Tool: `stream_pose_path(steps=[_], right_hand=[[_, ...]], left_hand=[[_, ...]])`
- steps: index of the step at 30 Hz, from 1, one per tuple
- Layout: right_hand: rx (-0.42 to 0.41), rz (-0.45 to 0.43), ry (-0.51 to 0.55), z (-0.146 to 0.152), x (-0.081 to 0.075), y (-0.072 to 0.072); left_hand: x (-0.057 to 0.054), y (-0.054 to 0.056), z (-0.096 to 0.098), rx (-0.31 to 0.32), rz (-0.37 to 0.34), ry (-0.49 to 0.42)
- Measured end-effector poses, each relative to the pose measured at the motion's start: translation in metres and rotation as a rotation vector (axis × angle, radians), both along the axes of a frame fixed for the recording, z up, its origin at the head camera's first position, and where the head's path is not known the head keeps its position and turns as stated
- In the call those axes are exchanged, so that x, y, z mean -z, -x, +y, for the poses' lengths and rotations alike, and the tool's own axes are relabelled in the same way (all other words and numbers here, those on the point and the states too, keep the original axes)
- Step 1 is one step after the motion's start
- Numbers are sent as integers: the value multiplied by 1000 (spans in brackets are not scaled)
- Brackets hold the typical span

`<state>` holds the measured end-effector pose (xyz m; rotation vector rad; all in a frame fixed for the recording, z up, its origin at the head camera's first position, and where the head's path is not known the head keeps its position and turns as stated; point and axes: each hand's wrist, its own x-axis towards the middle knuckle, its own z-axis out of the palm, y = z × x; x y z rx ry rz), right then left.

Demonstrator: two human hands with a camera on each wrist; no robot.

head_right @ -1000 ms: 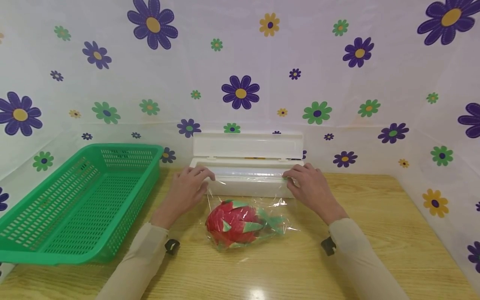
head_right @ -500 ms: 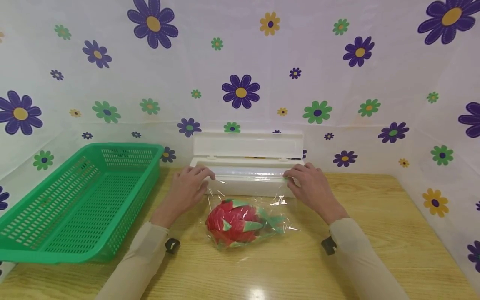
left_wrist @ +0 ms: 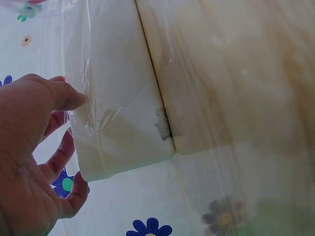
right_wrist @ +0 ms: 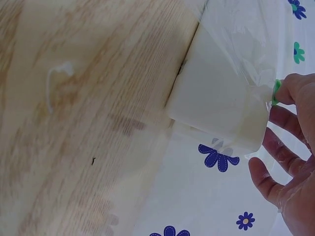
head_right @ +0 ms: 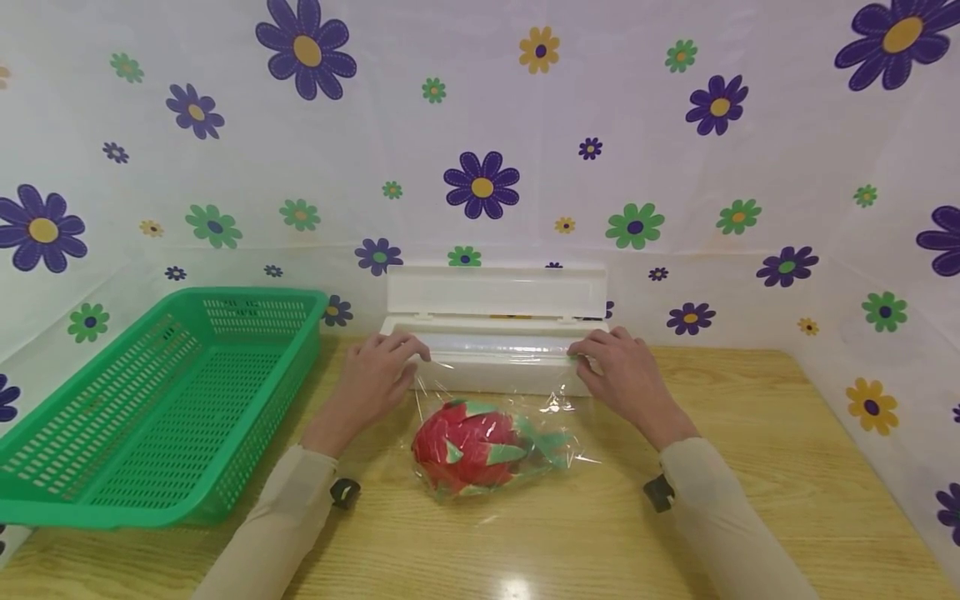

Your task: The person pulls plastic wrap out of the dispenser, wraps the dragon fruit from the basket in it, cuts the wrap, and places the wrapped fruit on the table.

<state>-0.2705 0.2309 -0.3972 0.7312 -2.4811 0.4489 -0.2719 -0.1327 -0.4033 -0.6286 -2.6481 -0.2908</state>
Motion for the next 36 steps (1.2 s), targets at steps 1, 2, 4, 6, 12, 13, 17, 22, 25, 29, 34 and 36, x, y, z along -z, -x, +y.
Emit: stream_pose_path(steps=[1, 2, 4, 6, 12, 13, 17, 22, 25, 29, 34, 36], right_hand=[[-2, 6, 2, 0, 0, 0], [-5, 12, 4, 0, 0, 0], [-8, 19, 7, 0, 0, 0], [-8, 19, 8, 0, 0, 0], [-6, 20, 4, 1, 0, 0], [-5, 19, 3, 1, 0, 0], [7, 0, -1, 1, 0, 0], [20, -12, -6, 1, 0, -1], [18, -13, -3, 1, 0, 0], [9, -10, 4, 1, 0, 0], [0, -12, 15, 1, 1, 0], [-4, -15, 20, 2, 1, -1]], left_hand=[[0, 0, 0, 0, 0, 0], [0, 0, 0, -1, 0, 0], [1, 0, 0, -1, -1, 1], [1, 1, 0, -2, -2, 2], [1, 1, 0, -4, -10, -3], [1, 1, 0, -4, -10, -4], [0, 1, 0, -6, -10, -4], [1, 1, 0, -10, -9, -4], [1, 1, 0, -12, -11, -6], [1, 1, 0, -11, -15, -10], [0, 1, 0, -7, -11, -10], [0, 1, 0, -5, -10, -8]])
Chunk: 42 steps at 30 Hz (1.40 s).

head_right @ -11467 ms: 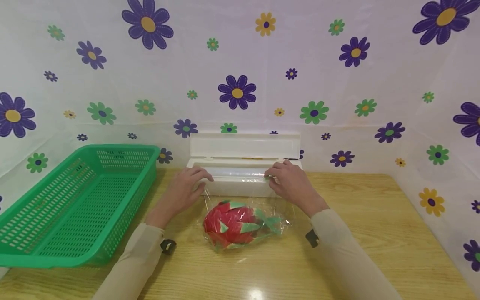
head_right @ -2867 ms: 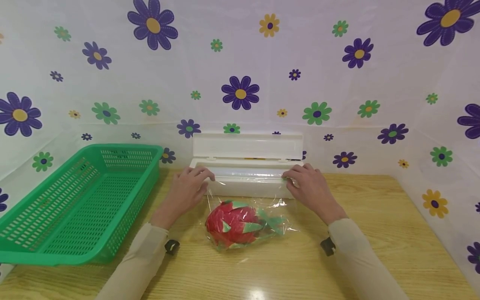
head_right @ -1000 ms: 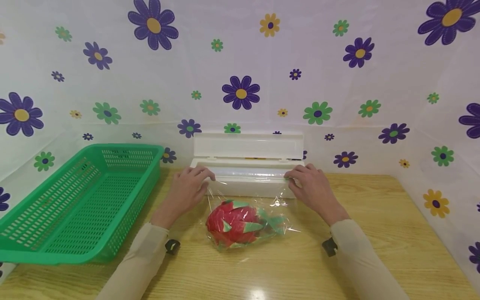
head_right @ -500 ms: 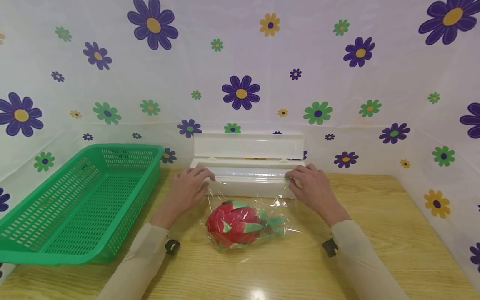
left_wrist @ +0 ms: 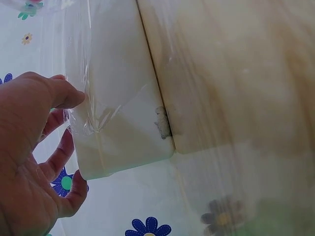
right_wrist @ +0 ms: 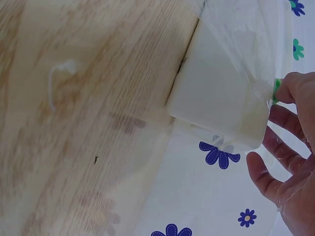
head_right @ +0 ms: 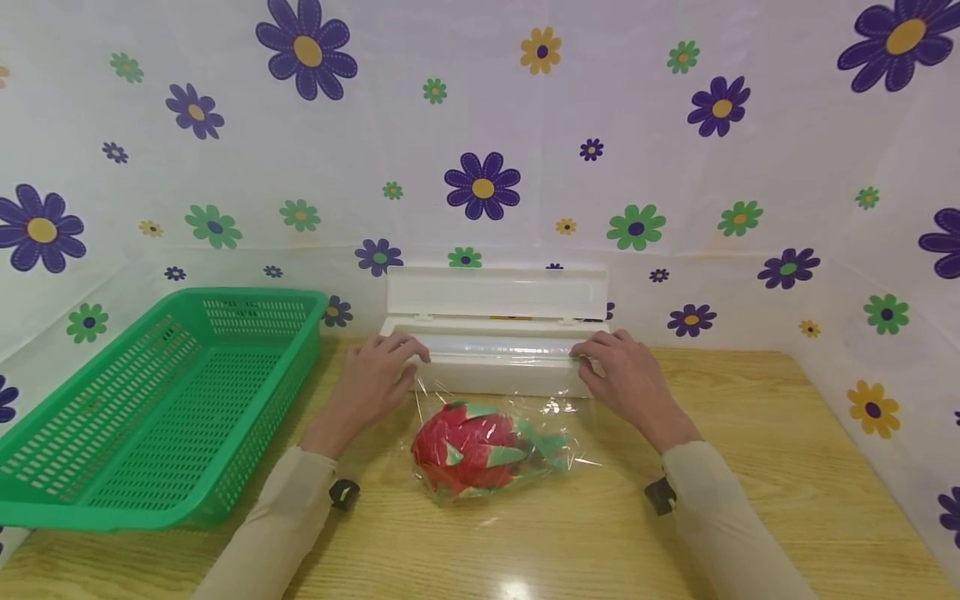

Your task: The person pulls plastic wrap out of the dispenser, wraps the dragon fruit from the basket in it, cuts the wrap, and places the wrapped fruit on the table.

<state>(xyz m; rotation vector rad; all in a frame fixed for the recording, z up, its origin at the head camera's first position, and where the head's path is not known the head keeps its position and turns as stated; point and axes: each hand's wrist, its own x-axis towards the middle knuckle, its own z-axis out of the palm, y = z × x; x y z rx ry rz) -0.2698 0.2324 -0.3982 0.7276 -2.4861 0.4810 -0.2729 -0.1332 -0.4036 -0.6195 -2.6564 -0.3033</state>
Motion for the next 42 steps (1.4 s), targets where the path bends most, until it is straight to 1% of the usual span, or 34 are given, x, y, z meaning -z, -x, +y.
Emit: stream_pose_path(steps=[11, 19, 31, 42], right_hand=[[-9, -5, -4, 0, -1, -1], [-23, 13, -9, 2, 0, 0], [-34, 20, -27, 3, 0, -1], [-32, -9, -25, 5, -1, -1]], left_hand=[[0, 0, -1, 0, -7, 1], [2, 1, -1, 2, 4, -3], [3, 2, -2, 4, -8, 0], [1, 1, -2, 4, -2, 3]])
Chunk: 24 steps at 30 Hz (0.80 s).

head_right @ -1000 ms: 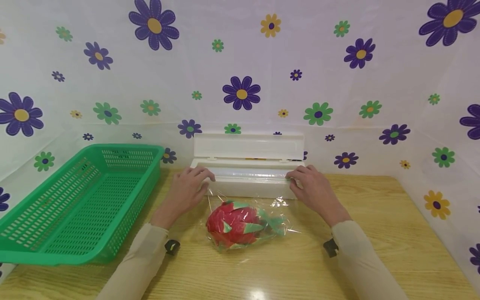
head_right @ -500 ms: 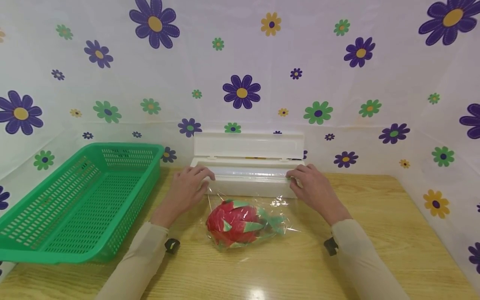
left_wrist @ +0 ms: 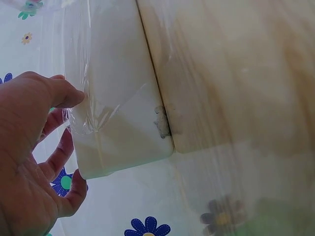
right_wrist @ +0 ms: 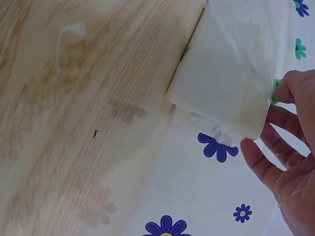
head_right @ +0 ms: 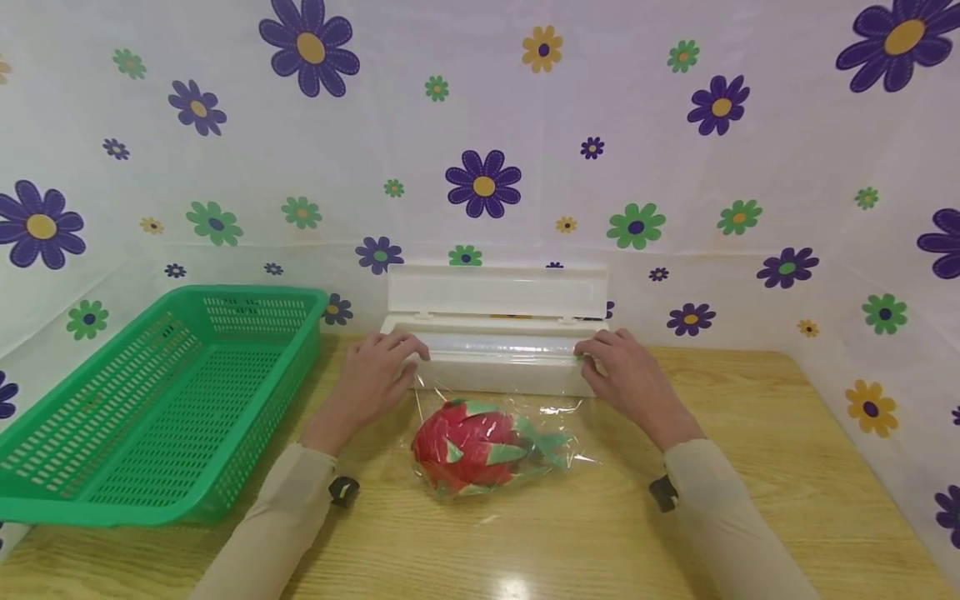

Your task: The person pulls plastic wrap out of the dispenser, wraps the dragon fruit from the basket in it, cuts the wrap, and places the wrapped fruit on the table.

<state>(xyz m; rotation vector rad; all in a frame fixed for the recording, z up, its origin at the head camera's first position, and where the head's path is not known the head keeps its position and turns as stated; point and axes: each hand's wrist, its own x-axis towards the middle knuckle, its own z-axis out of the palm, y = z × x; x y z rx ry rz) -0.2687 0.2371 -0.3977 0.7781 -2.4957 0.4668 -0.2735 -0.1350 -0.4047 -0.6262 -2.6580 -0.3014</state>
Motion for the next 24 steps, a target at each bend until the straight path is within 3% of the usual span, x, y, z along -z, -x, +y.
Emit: stream_pose_path(steps=[15, 24], right_hand=[[7, 1, -11, 0, 1, 1], [-22, 81, -37, 1, 3, 1]], left_hand=[[0, 0, 1, -3, 7, -8], [-1, 0, 1, -3, 15, -5]])
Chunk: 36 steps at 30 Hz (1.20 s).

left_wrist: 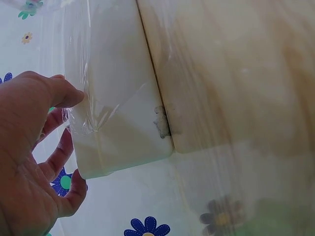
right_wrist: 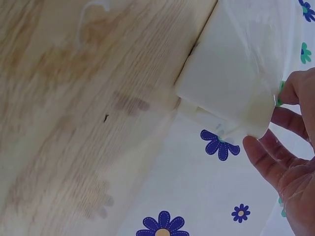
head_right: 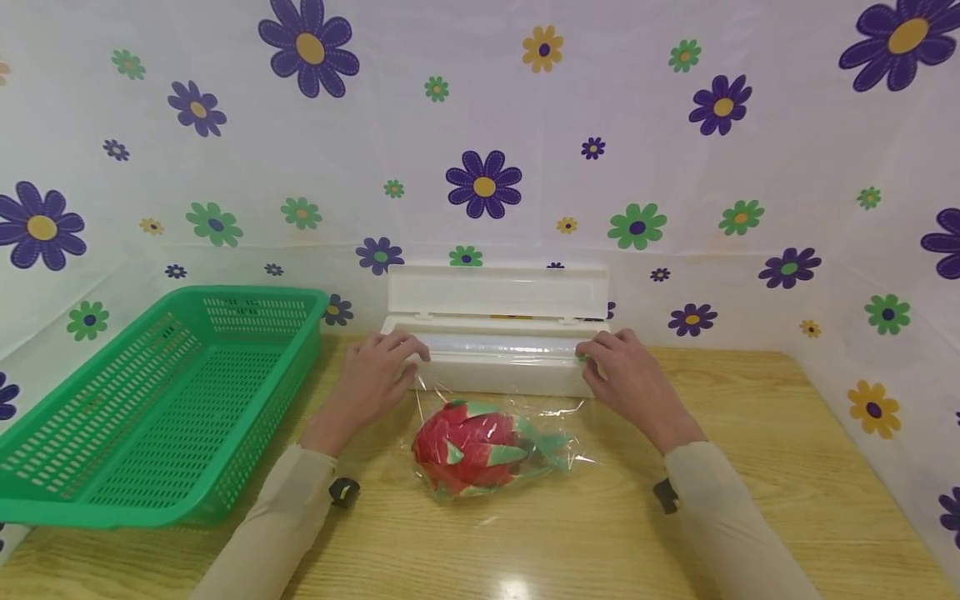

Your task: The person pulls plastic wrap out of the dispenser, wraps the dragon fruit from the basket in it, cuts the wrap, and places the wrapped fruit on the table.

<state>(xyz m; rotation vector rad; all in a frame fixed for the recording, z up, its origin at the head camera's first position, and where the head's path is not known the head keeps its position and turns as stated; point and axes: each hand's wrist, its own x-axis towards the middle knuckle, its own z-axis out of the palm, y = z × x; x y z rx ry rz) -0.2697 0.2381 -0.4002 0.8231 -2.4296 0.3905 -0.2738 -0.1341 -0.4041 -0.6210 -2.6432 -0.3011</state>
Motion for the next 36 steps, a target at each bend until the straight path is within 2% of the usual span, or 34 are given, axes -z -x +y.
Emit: stream_pose_path(steps=[13, 36], right_hand=[[-11, 43, 1, 1, 0, -1], [-32, 40, 21, 3, -1, 0]], left_hand=[[-1, -2, 0, 9, -20, -27], [0, 0, 0, 5, -29, -20]])
